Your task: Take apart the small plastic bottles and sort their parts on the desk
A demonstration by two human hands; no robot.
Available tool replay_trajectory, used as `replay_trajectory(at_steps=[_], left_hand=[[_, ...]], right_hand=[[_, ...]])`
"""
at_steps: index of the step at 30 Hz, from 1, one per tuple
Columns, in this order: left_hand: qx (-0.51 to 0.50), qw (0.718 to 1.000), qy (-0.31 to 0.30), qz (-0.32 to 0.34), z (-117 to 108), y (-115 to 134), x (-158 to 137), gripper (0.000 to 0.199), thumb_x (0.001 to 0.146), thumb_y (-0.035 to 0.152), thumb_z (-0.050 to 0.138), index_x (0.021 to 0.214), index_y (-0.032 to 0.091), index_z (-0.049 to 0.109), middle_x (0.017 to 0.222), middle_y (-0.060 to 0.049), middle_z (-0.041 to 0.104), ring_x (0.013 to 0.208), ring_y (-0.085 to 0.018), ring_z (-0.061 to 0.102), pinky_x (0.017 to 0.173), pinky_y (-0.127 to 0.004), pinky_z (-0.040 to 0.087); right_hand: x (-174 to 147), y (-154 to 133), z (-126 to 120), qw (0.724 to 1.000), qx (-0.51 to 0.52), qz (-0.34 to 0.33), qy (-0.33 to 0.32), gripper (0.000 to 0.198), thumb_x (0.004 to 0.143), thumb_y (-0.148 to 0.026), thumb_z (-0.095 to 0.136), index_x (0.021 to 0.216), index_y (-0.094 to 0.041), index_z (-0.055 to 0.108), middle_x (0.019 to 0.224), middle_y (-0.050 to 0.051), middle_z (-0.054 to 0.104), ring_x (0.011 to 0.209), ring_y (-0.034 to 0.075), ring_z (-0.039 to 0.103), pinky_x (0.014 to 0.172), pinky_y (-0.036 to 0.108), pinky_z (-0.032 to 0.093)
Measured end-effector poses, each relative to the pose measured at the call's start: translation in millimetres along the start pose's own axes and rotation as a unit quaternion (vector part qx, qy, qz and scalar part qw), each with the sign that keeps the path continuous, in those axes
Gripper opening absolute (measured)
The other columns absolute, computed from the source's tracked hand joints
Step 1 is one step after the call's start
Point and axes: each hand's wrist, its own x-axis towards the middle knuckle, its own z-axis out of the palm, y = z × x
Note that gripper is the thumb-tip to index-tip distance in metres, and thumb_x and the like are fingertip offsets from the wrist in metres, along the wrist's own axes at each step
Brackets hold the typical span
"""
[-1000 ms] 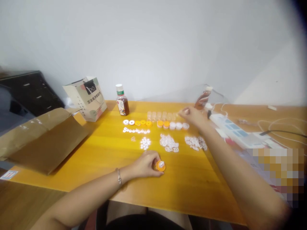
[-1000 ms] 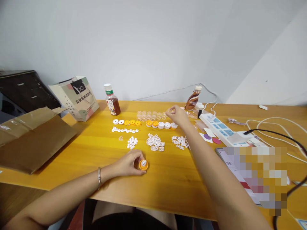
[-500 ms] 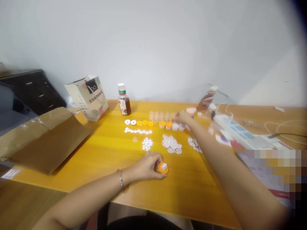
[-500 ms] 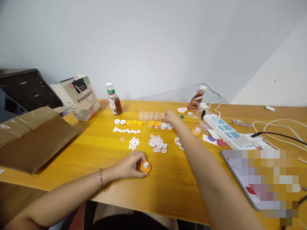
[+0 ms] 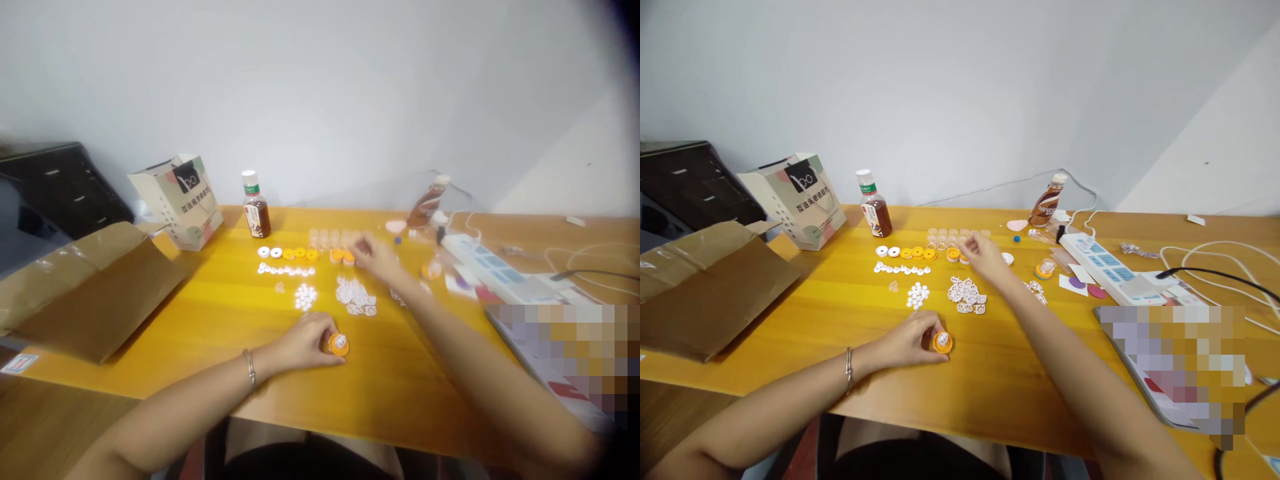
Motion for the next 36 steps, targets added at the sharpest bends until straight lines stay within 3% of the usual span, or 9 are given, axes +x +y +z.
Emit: replay_trajectory(at_steps=[2,5,8,14,17,27,32,36], left_hand=[[0.001,1.000,-0.001,-0.004,0,0,0,0.035,0.067,0.043,0.067,0.080,0.017,0.049,0.080,-0.001,0.055,0.073,-0.014,0.047,0.065,-0.024,0.036],[0.011,1.000,-0.004,0.001,-2,2,0,0.034,0.070,0.045,0.064,0.077,0.016,0.048,0.076,0.000,0.051,0.071,-0.014,0.046,0.064,-0.024,0.035],[0.023,0.999,-0.006,0.029,-3,4,0,0.027,0.076,0.042,0.058,0.076,0.016,0.049,0.075,0.000,0.050,0.073,-0.013,0.046,0.067,-0.024,0.035],[0.018,0.999,-0.007,0.042,-2,5,0,0.034,0.070,0.048,0.064,0.081,0.017,0.054,0.077,0.000,0.051,0.076,-0.014,0.047,0.070,-0.025,0.035],[0.009,0.999,0.007,0.034,1,4,1,0.032,0.075,0.048,0.059,0.082,0.017,0.057,0.076,0.000,0.050,0.073,-0.014,0.047,0.066,-0.024,0.035],[0.006,0.999,0.006,0.041,3,5,-1,0.028,0.078,0.043,0.058,0.095,0.021,0.064,0.080,-0.001,0.050,0.078,-0.014,0.047,0.073,-0.026,0.037],[0.025,0.999,0.010,0.035,4,6,0,0.034,0.078,0.045,0.058,0.099,0.020,0.062,0.082,-0.002,0.051,0.079,-0.015,0.047,0.074,-0.027,0.037],[0.041,0.998,0.016,0.043,4,7,-1,0.028,0.079,0.042,0.056,0.090,0.017,0.063,0.080,-0.002,0.051,0.078,-0.015,0.048,0.073,-0.026,0.038]], right_hand=[[-48,-9,8,0.993,0.074,-0.081,-0.035,0.023,0.087,-0.037,0.040,0.083,-0.017,0.051,0.075,0.004,0.060,0.067,0.015,0.055,0.061,0.025,0.042],[-110,-12,23,0.971,0.117,-0.169,-0.120,0.018,0.085,-0.036,0.049,0.088,-0.019,0.053,0.076,0.002,0.057,0.068,0.015,0.052,0.063,0.026,0.043],[-137,-6,34,0.959,0.143,-0.198,-0.142,0.013,0.084,-0.031,0.052,0.091,-0.021,0.054,0.082,0.003,0.054,0.074,0.015,0.051,0.068,0.027,0.044],[-134,1,41,0.962,0.167,-0.180,-0.117,0.006,0.085,-0.023,0.050,0.085,-0.021,0.056,0.078,0.002,0.049,0.071,0.014,0.050,0.067,0.026,0.044],[-134,2,42,0.962,0.170,-0.182,-0.108,0.005,0.083,-0.019,0.052,0.084,-0.021,0.056,0.077,0.001,0.050,0.070,0.014,0.051,0.065,0.026,0.044],[-140,1,42,0.964,0.085,-0.251,-0.030,0.014,0.082,-0.012,0.045,0.086,-0.021,0.056,0.078,0.004,0.056,0.073,0.017,0.053,0.069,0.031,0.043],[-143,-2,41,0.962,0.159,-0.210,0.070,0.010,0.084,-0.014,0.045,0.080,-0.021,0.052,0.074,0.003,0.055,0.071,0.016,0.053,0.064,0.028,0.044],[-144,-6,43,0.956,0.193,-0.222,0.019,0.005,0.085,-0.019,0.047,0.085,-0.021,0.052,0.079,0.003,0.058,0.075,0.016,0.055,0.069,0.027,0.046]])
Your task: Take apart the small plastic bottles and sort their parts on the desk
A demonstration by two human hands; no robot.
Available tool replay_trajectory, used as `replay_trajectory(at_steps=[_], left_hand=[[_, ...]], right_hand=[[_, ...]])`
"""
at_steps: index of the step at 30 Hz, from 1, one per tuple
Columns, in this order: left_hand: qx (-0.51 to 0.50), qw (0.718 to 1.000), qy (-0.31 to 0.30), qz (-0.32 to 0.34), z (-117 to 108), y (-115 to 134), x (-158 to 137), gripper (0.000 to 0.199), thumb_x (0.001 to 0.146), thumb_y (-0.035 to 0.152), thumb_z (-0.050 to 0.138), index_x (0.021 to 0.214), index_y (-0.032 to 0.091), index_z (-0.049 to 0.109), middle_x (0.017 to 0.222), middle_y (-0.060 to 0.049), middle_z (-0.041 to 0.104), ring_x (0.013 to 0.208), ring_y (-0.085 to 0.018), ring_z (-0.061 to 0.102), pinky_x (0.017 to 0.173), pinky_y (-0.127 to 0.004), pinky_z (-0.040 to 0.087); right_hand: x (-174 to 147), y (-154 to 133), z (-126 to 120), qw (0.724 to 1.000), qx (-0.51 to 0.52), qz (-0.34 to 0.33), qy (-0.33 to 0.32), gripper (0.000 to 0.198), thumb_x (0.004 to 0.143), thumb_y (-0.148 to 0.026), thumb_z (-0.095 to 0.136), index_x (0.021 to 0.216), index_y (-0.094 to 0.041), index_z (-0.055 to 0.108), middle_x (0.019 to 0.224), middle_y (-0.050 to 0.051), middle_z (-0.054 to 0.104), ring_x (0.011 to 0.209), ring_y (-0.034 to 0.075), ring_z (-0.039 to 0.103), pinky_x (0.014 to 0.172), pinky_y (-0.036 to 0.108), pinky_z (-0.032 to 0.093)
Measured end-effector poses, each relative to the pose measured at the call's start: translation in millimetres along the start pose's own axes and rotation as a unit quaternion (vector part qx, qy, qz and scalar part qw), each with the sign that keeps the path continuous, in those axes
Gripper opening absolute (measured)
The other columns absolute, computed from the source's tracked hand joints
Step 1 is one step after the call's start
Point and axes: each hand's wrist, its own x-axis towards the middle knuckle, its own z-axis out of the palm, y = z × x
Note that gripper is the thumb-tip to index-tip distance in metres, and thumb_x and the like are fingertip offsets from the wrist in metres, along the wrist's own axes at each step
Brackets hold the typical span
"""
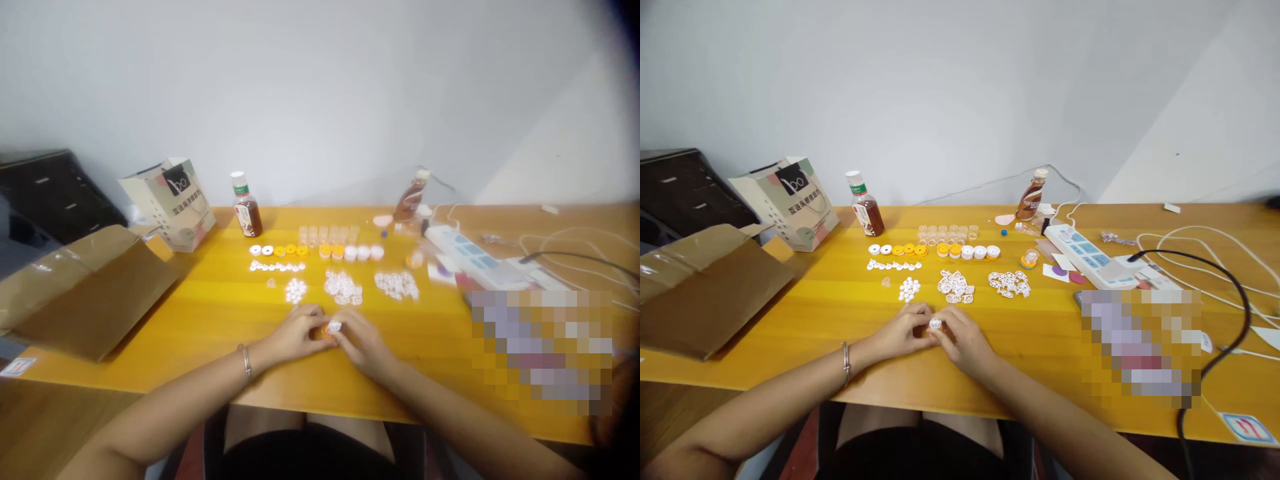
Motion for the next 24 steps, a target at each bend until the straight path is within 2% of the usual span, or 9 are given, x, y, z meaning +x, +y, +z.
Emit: replay_trajectory(at_steps=[3,6,9,11,14,17,20,22,24], left_hand=[[0.007,1.000,0.005,-0.002,-2,2,-1,0.024,0.077,0.037,0.057,0.090,0.017,0.062,0.081,-0.003,0.051,0.078,-0.015,0.049,0.072,-0.027,0.039],[0.013,1.000,-0.010,0.005,-7,5,-3,0.025,0.075,0.030,0.059,0.097,0.019,0.062,0.083,-0.003,0.052,0.081,-0.017,0.050,0.075,-0.028,0.040],[0.023,0.999,-0.040,0.012,-15,7,-6,0.031,0.074,0.030,0.060,0.104,0.022,0.060,0.089,-0.004,0.054,0.086,-0.018,0.050,0.080,-0.031,0.040],[0.014,0.998,-0.059,0.008,-20,7,-7,0.043,0.072,0.037,0.064,0.112,0.023,0.056,0.094,-0.005,0.055,0.088,-0.020,0.050,0.082,-0.033,0.040],[-0.033,0.998,-0.044,-0.009,-27,4,-7,0.056,0.070,0.045,0.065,0.119,0.023,0.051,0.095,-0.005,0.054,0.089,-0.019,0.050,0.082,-0.033,0.041],[-0.089,0.994,0.064,-0.028,-32,-3,-3,0.044,0.080,0.039,0.057,0.120,0.023,0.050,0.095,-0.005,0.054,0.088,-0.016,0.050,0.083,-0.033,0.042],[-0.121,0.979,0.162,-0.040,-35,-7,4,0.036,0.085,0.032,0.050,0.120,0.022,0.050,0.099,-0.006,0.054,0.088,-0.016,0.051,0.082,-0.032,0.043],[-0.142,0.975,0.167,-0.028,-36,-6,9,0.032,0.087,0.030,0.046,0.118,0.022,0.053,0.099,-0.006,0.054,0.090,-0.016,0.051,0.081,-0.031,0.043],[-0.171,0.974,0.146,-0.003,-35,-3,14,0.030,0.088,0.029,0.046,0.115,0.022,0.055,0.098,-0.006,0.054,0.091,-0.016,0.052,0.082,-0.031,0.044]], right_hand=[[5,0,0,0.999,0.032,0.029,0.000,0.007,0.083,-0.022,0.049,0.089,-0.021,0.053,0.083,0.003,0.061,0.077,0.015,0.058,0.072,0.027,0.046],[18,-1,-6,0.993,0.062,0.084,0.056,0.005,0.080,-0.025,0.053,0.080,-0.020,0.054,0.075,0.001,0.061,0.071,0.015,0.057,0.070,0.027,0.047],[38,-5,-13,0.978,0.109,0.145,0.100,0.014,0.077,-0.031,0.056,0.071,-0.019,0.055,0.071,0.001,0.061,0.070,0.015,0.057,0.068,0.027,0.047],[51,-8,-17,0.968,0.149,0.175,0.101,0.017,0.077,-0.033,0.056,0.068,-0.018,0.057,0.071,0.001,0.063,0.069,0.015,0.058,0.066,0.027,0.047],[66,-7,-18,0.957,0.202,0.192,0.074,0.020,0.078,-0.036,0.053,0.074,-0.017,0.060,0.072,0.001,0.063,0.067,0.014,0.058,0.065,0.026,0.047],[70,0,-16,0.950,0.247,0.187,0.027,0.024,0.079,-0.040,0.051,0.078,-0.017,0.060,0.071,0.001,0.062,0.065,0.012,0.057,0.066,0.026,0.046],[65,7,-16,0.940,0.284,0.180,-0.053,0.028,0.078,-0.044,0.054,0.075,-0.017,0.061,0.067,0.000,0.061,0.063,0.012,0.056,0.068,0.027,0.046],[61,11,-17,0.932,0.299,0.180,-0.101,0.030,0.077,-0.046,0.056,0.072,-0.017,0.062,0.066,0.000,0.061,0.062,0.012,0.056,0.068,0.027,0.045],[58,15,-20,0.924,0.312,0.183,-0.124,0.031,0.076,-0.046,0.058,0.069,-0.016,0.062,0.066,0.000,0.061,0.062,0.011,0.055,0.067,0.027,0.045]])
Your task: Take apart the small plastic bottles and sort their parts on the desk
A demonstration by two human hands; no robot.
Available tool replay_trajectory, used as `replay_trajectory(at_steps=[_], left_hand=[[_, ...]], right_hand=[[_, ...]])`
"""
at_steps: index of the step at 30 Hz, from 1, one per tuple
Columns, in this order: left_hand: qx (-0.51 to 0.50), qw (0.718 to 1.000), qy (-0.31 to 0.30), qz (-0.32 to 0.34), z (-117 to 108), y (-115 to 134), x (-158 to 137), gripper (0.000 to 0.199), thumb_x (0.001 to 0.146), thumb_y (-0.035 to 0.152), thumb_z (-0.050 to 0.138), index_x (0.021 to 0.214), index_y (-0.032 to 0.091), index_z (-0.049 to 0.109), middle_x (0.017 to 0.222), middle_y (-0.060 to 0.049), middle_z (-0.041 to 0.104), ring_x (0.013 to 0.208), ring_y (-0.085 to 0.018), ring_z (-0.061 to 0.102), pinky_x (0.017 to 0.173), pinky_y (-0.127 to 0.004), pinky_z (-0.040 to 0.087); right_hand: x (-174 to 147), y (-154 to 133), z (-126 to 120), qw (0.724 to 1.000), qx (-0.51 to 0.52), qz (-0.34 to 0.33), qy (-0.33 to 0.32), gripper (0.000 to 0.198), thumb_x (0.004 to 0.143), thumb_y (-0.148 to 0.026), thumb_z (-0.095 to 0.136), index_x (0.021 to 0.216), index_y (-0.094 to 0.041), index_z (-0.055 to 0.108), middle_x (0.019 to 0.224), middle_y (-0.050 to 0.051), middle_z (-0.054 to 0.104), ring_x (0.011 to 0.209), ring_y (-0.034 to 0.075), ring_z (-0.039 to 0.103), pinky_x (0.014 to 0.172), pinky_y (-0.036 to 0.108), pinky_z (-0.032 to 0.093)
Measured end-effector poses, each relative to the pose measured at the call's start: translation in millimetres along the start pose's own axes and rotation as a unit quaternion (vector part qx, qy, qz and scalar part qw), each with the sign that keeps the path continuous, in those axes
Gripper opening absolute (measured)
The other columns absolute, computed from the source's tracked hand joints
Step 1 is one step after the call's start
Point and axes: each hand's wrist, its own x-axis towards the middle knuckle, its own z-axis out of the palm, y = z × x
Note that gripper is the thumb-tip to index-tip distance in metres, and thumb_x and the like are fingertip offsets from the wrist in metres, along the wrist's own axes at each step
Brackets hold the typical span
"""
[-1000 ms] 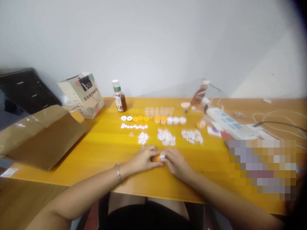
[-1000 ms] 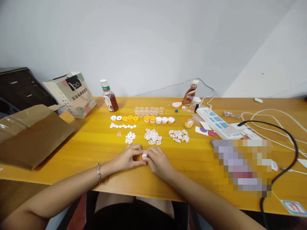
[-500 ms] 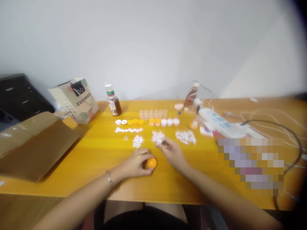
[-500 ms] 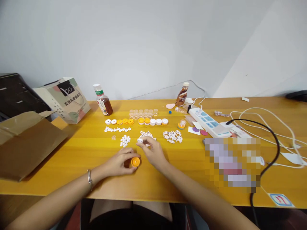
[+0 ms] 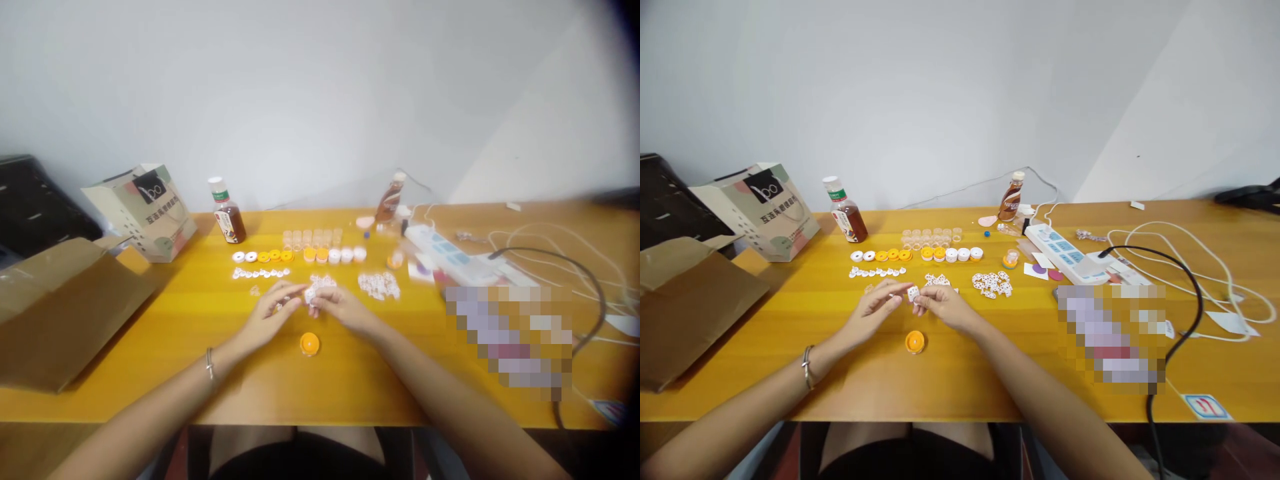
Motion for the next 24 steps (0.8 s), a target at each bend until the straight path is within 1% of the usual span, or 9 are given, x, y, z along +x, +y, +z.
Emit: replay_trajectory(at_steps=[2,5,9,11,14,17,21,24], left_hand=[[-0.034,0.999,-0.014,0.010,4,2,5,0.029,0.087,0.028,0.048,0.113,0.021,0.057,0.096,-0.006,0.055,0.090,-0.015,0.053,0.082,-0.031,0.044],[-0.080,0.997,-0.010,0.009,11,2,11,0.026,0.085,0.027,0.052,0.108,0.019,0.060,0.093,-0.006,0.056,0.088,-0.015,0.054,0.083,-0.031,0.044],[-0.127,0.992,-0.024,-0.002,16,-1,16,0.024,0.084,0.029,0.053,0.104,0.018,0.063,0.087,-0.005,0.054,0.084,-0.014,0.055,0.082,-0.031,0.045],[-0.137,0.990,-0.021,0.003,16,-2,14,0.024,0.084,0.029,0.054,0.102,0.018,0.063,0.087,-0.005,0.053,0.083,-0.014,0.055,0.081,-0.030,0.045],[-0.126,0.992,0.007,0.015,15,-3,11,0.023,0.080,0.030,0.058,0.099,0.018,0.064,0.090,-0.006,0.053,0.085,-0.015,0.055,0.078,-0.029,0.047],[-0.097,0.995,0.027,0.022,15,-2,8,0.022,0.078,0.029,0.061,0.097,0.018,0.065,0.092,-0.007,0.055,0.086,-0.016,0.055,0.075,-0.029,0.047],[-0.079,0.996,0.020,0.035,14,-3,7,0.022,0.078,0.027,0.061,0.098,0.019,0.066,0.095,-0.008,0.058,0.089,-0.017,0.056,0.082,-0.032,0.046],[-0.048,0.998,0.017,0.034,13,-4,6,0.022,0.079,0.027,0.059,0.098,0.019,0.066,0.096,-0.008,0.060,0.090,-0.018,0.057,0.084,-0.033,0.046]], right_hand=[[-2,1,-4,1.000,0.019,0.003,0.001,0.030,0.075,-0.045,0.060,0.067,-0.016,0.063,0.066,0.000,0.061,0.061,0.011,0.055,0.066,0.026,0.044],[-5,2,-8,0.999,0.042,0.004,0.007,0.028,0.075,-0.042,0.061,0.067,-0.015,0.064,0.065,-0.001,0.062,0.060,0.010,0.055,0.066,0.024,0.043],[-6,4,-5,0.997,0.071,0.008,-0.002,0.027,0.075,-0.039,0.062,0.065,-0.015,0.064,0.064,-0.001,0.062,0.058,0.009,0.055,0.065,0.024,0.044],[-6,4,-2,0.995,0.093,0.016,0.003,0.026,0.073,-0.040,0.064,0.066,-0.015,0.064,0.064,-0.001,0.062,0.056,0.008,0.055,0.064,0.024,0.044],[-6,4,2,0.991,0.125,0.036,0.016,0.025,0.071,-0.040,0.066,0.071,-0.015,0.065,0.062,-0.001,0.063,0.054,0.009,0.056,0.061,0.024,0.045],[-5,5,3,0.986,0.158,0.046,0.028,0.024,0.069,-0.039,0.068,0.072,-0.015,0.066,0.062,-0.001,0.064,0.054,0.009,0.057,0.059,0.023,0.046],[-6,6,4,0.981,0.187,0.047,0.036,0.020,0.068,-0.035,0.070,0.073,-0.016,0.067,0.063,-0.001,0.065,0.056,0.008,0.058,0.059,0.022,0.046],[-6,7,5,0.981,0.179,0.055,0.042,0.020,0.068,-0.035,0.070,0.072,-0.016,0.067,0.063,0.000,0.065,0.056,0.009,0.058,0.060,0.022,0.047]])
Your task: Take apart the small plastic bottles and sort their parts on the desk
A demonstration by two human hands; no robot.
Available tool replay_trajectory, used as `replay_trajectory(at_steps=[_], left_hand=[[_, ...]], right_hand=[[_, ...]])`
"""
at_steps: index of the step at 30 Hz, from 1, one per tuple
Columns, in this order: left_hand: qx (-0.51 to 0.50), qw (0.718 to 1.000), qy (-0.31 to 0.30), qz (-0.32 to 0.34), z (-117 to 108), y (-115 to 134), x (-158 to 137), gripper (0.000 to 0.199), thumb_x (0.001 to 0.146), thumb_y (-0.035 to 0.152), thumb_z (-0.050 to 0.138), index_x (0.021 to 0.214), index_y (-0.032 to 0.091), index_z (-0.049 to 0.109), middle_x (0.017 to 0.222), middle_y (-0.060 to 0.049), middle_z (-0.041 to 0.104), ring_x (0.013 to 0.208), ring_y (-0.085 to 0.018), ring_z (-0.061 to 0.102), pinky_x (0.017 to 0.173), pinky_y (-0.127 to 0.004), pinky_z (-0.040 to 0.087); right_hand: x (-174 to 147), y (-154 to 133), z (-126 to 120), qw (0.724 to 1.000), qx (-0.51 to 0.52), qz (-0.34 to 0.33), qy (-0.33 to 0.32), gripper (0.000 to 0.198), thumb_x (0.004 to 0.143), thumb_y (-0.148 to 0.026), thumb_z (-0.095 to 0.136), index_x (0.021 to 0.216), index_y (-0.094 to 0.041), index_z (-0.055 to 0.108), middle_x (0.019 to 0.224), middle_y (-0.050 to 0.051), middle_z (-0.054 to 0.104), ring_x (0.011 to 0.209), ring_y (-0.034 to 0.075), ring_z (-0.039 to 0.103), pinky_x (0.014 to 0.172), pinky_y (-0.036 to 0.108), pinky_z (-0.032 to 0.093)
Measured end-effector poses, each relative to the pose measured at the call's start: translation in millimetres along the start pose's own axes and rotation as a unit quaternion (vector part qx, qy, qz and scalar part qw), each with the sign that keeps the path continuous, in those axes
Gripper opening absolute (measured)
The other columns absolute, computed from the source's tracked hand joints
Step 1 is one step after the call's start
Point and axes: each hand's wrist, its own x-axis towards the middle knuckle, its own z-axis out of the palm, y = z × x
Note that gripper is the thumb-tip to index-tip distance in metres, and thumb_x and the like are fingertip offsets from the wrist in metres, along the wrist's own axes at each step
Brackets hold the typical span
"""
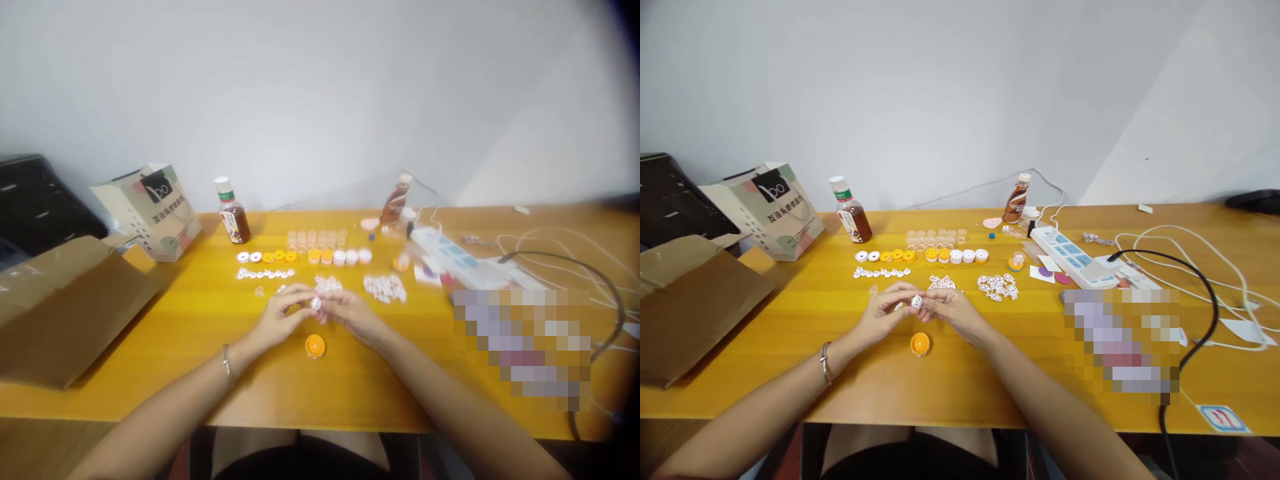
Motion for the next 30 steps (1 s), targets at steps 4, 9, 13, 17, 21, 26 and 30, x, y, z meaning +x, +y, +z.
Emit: replay_trajectory(at_steps=[4,9,13,17,21,26,30], left_hand=[[0.079,0.996,0.023,0.029,-1,-2,-3,0.023,0.081,0.024,0.057,0.102,0.019,0.064,0.095,-0.007,0.062,0.088,-0.017,0.058,0.081,-0.034,0.048],[0.200,0.972,0.014,0.119,1,-11,-9,0.029,0.085,0.017,0.049,0.113,0.020,0.056,0.100,-0.008,0.062,0.091,-0.016,0.058,0.081,-0.034,0.050],[0.259,0.952,0.013,0.165,3,-18,-10,0.030,0.087,0.016,0.046,0.117,0.019,0.052,0.101,-0.008,0.062,0.092,-0.015,0.059,0.079,-0.033,0.053],[0.293,0.939,0.012,0.182,6,-19,-11,0.029,0.088,0.016,0.044,0.116,0.017,0.051,0.101,-0.008,0.062,0.091,-0.015,0.060,0.079,-0.033,0.053],[0.313,0.930,0.013,0.195,9,-17,-13,0.026,0.088,0.014,0.044,0.112,0.016,0.052,0.100,-0.009,0.063,0.088,-0.015,0.060,0.078,-0.032,0.054],[0.323,0.924,0.019,0.204,10,-13,-14,0.026,0.087,0.014,0.046,0.112,0.014,0.052,0.097,-0.009,0.063,0.086,-0.015,0.059,0.076,-0.031,0.054],[0.297,0.938,0.018,0.180,8,-13,-12,0.026,0.087,0.015,0.046,0.112,0.016,0.052,0.098,-0.008,0.063,0.088,-0.015,0.059,0.079,-0.032,0.053]], right_hand=[[-1,-2,2,0.997,-0.054,-0.004,0.058,0.022,0.070,-0.037,0.067,0.075,-0.016,0.068,0.066,0.000,0.066,0.058,0.009,0.059,0.063,0.024,0.048],[-3,-5,7,0.988,-0.124,-0.016,0.088,0.019,0.070,-0.036,0.065,0.073,-0.017,0.069,0.068,0.000,0.067,0.063,0.010,0.061,0.068,0.026,0.050],[-3,-3,10,0.984,-0.151,-0.009,0.097,0.020,0.070,-0.036,0.064,0.074,-0.017,0.070,0.070,0.001,0.068,0.065,0.013,0.062,0.070,0.030,0.051],[-3,-4,12,0.981,-0.163,-0.008,0.107,0.019,0.069,-0.035,0.062,0.069,-0.017,0.069,0.065,0.001,0.068,0.062,0.014,0.063,0.068,0.031,0.053],[-4,-4,16,0.978,-0.164,-0.010,0.129,0.011,0.068,-0.025,0.059,0.063,-0.018,0.066,0.061,-0.001,0.066,0.060,0.015,0.063,0.065,0.030,0.053],[-4,-4,17,0.974,-0.166,-0.010,0.152,0.013,0.068,-0.017,0.053,0.063,-0.018,0.065,0.059,-0.002,0.065,0.057,0.014,0.062,0.063,0.029,0.052],[-4,-5,14,0.981,-0.146,-0.014,0.124,0.012,0.071,-0.026,0.057,0.067,-0.017,0.065,0.063,0.000,0.066,0.060,0.014,0.062,0.066,0.030,0.052]])
